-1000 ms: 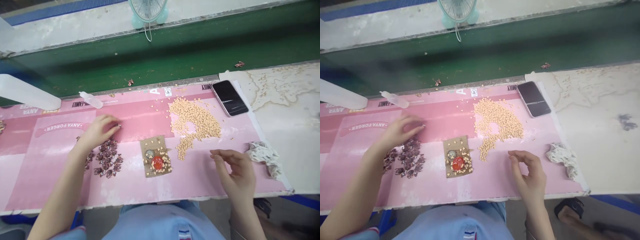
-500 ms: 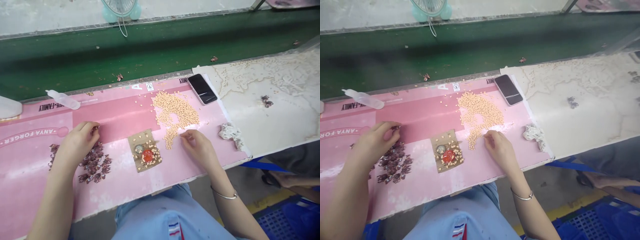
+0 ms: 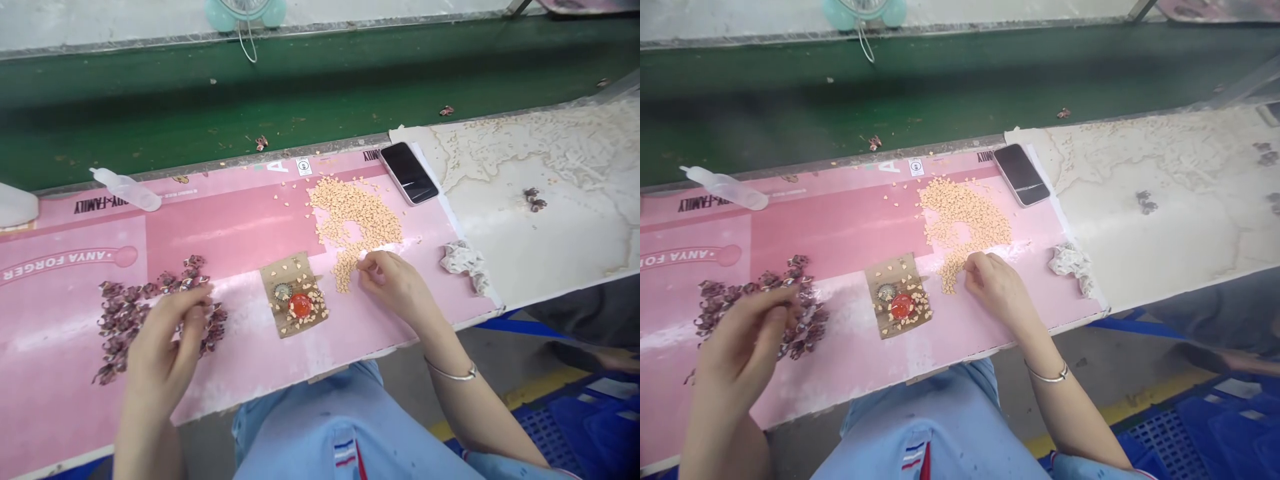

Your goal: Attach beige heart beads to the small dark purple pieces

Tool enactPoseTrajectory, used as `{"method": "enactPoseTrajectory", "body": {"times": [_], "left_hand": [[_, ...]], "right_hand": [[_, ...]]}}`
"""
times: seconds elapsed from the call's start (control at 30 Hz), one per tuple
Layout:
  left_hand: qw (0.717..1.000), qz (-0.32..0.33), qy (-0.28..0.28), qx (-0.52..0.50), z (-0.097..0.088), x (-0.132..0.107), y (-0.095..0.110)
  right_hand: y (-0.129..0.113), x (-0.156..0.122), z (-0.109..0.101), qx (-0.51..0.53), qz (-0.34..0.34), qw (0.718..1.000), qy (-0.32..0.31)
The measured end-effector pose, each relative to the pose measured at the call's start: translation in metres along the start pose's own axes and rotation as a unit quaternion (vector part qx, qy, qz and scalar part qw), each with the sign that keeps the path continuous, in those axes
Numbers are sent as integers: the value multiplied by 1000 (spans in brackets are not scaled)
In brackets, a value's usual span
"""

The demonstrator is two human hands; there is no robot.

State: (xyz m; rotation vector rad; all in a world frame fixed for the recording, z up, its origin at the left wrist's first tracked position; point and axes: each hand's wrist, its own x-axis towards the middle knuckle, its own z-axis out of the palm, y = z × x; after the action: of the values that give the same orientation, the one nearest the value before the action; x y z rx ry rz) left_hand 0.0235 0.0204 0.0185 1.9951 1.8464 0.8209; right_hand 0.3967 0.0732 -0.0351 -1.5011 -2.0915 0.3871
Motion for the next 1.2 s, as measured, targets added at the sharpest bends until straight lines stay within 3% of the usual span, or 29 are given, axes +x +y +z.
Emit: {"method": "enactPoseTrajectory", "body": {"times": [0.13,0.23,0.3,0.43,0.57,0.87,1.0,1.2], "left_hand": [[987,35,-58,-144,13,-11,40],[960,5,-96,-261,27,-14,68],[937,-23,-132,-322,36,-14,80],[892,-101,-150,-415,49,-16,88],[865,-153,-137,-457,54,-20,86],[871,-170,-121,-445,58,-26,88],[896,-154,-81,-408,60,-26,94],[942,-79,-32,-325,58,-26,92]], "right_hand": [[-16,-2,-6,49,-2,998,34],[-51,-5,-14,104,-19,993,51],[-79,-6,-16,189,-65,979,41],[-116,-4,-13,258,-180,949,36],[-120,-4,-5,240,-220,944,58],[-117,-12,3,195,-229,950,80],[-121,-12,6,155,-227,957,92],[-126,-10,16,126,-225,960,112]]}}
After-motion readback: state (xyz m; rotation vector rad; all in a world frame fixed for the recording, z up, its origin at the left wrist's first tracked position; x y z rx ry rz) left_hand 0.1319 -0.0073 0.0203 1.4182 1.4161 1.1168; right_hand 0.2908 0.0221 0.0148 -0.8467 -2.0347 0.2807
